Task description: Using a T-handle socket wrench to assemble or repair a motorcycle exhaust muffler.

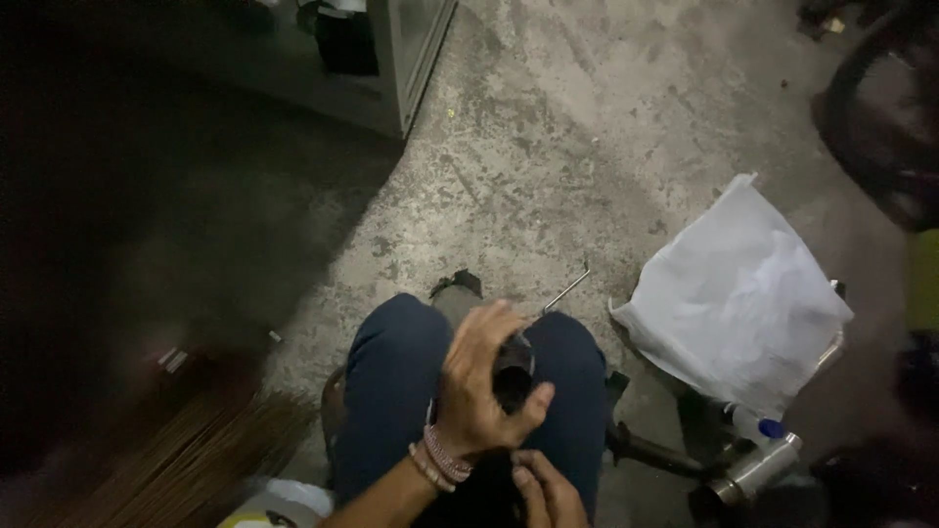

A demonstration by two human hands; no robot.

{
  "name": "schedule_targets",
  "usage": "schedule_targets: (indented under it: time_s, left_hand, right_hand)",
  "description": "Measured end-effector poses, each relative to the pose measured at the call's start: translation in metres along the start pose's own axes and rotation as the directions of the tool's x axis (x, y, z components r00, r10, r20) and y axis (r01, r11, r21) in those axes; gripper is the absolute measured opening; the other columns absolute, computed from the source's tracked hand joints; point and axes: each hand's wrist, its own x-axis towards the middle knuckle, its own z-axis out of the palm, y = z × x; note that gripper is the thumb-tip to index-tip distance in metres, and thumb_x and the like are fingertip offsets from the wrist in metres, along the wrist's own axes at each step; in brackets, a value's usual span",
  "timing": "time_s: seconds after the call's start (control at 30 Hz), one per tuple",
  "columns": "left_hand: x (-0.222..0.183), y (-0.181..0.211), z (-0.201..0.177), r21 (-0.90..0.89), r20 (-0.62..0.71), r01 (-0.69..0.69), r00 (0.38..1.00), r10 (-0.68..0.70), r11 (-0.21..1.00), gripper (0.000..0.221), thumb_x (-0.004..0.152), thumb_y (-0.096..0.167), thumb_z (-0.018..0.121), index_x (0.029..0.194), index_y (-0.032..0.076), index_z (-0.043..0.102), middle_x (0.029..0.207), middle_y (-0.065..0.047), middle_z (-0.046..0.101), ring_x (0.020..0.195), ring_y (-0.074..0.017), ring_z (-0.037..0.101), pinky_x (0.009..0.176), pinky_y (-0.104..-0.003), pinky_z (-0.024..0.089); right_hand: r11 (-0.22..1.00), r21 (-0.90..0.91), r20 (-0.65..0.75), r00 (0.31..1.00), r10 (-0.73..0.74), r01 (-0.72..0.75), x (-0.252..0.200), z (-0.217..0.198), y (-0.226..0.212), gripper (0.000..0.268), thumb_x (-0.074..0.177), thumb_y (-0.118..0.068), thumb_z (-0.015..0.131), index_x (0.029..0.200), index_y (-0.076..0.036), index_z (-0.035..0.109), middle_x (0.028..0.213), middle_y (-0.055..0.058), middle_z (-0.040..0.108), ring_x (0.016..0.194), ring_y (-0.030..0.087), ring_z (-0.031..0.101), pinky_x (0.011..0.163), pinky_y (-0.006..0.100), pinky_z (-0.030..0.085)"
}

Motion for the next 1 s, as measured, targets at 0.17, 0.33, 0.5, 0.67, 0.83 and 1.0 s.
schedule_targets:
  time_s: [0.17,0.33,0.5,0.67,0.83,1.0]
  left_hand:
    - [-0.015,-0.007,0.012,0.228,-0.072,0.149,0.988,-0.136,0.962,0.087,0.076,0.046,0.081,0.140,0.002,0.042,0.136,-0.021,0.057,0.126,-0.0390,0.061,0.113,-0.052,0.046]
    - [-0.017,-0.012,0.021,0.260,-0.096,0.248,0.968,-0.231,0.933,0.062,0.075,0.029,0.082,0.127,0.004,0.059,0.134,-0.019,0.065,0.133,-0.0399,0.056,0.113,-0.055,0.043]
    - [-0.004,-0.006,0.016,0.201,-0.107,0.158,0.985,-0.139,0.967,0.012,0.070,0.005,0.073,0.081,0.001,0.071,0.111,-0.013,0.077,0.130,-0.0454,0.058,0.114,-0.060,0.039]
    - [-0.006,-0.016,0.017,0.136,-0.103,0.114,0.990,-0.100,0.984,0.007,0.067,0.009,0.069,0.071,0.005,0.065,0.090,-0.012,0.079,0.093,-0.0320,0.074,0.101,-0.054,0.053]
    - [0.019,-0.012,0.012,0.159,-0.097,0.155,0.985,-0.141,0.975,0.008,0.064,0.005,0.067,0.070,0.004,0.064,0.091,-0.008,0.079,0.101,-0.0337,0.071,0.102,-0.052,0.052]
    - [0.008,-0.003,0.010,0.121,-0.027,0.227,0.974,-0.226,0.966,0.007,0.066,0.006,0.071,0.071,0.005,0.066,0.098,-0.008,0.079,0.106,-0.0329,0.069,0.105,-0.055,0.049]
  right_hand:
    - [0.995,0.096,0.041,0.998,0.037,-0.041,-0.006,0.003,-0.012,0.030,0.097,-0.018,0.056,0.107,-0.002,0.080,0.065,0.006,0.063,0.055,0.015,0.052,0.057,0.030,0.040]
    - [0.995,-0.095,0.048,0.998,0.043,-0.038,0.004,-0.007,0.003,0.030,0.095,-0.025,0.059,0.101,-0.009,0.084,0.074,0.003,0.075,0.068,0.011,0.066,0.073,0.026,0.052]
    - [0.988,0.024,-0.018,0.988,-0.151,0.151,0.016,-0.016,0.055,0.031,0.088,-0.014,0.066,0.109,-0.001,0.086,0.104,0.010,0.092,0.095,0.016,0.085,0.090,0.028,0.060]
    - [0.956,-0.289,0.149,0.989,-0.008,0.051,0.026,-0.041,0.038,0.039,0.092,-0.036,0.057,0.118,-0.024,0.084,0.103,-0.009,0.092,0.098,0.000,0.084,0.095,0.018,0.060]
    - [0.924,-0.210,0.138,0.945,-0.295,0.319,0.050,-0.054,0.063,0.028,0.088,-0.028,0.071,0.103,-0.015,0.091,0.089,-0.002,0.094,0.079,0.004,0.086,0.076,0.017,0.064]
    - [0.988,-0.151,0.097,0.995,-0.017,0.032,0.122,-0.029,0.348,0.030,0.084,-0.020,0.081,0.112,-0.009,0.085,0.128,0.006,0.080,0.130,0.014,0.068,0.111,0.032,0.053]
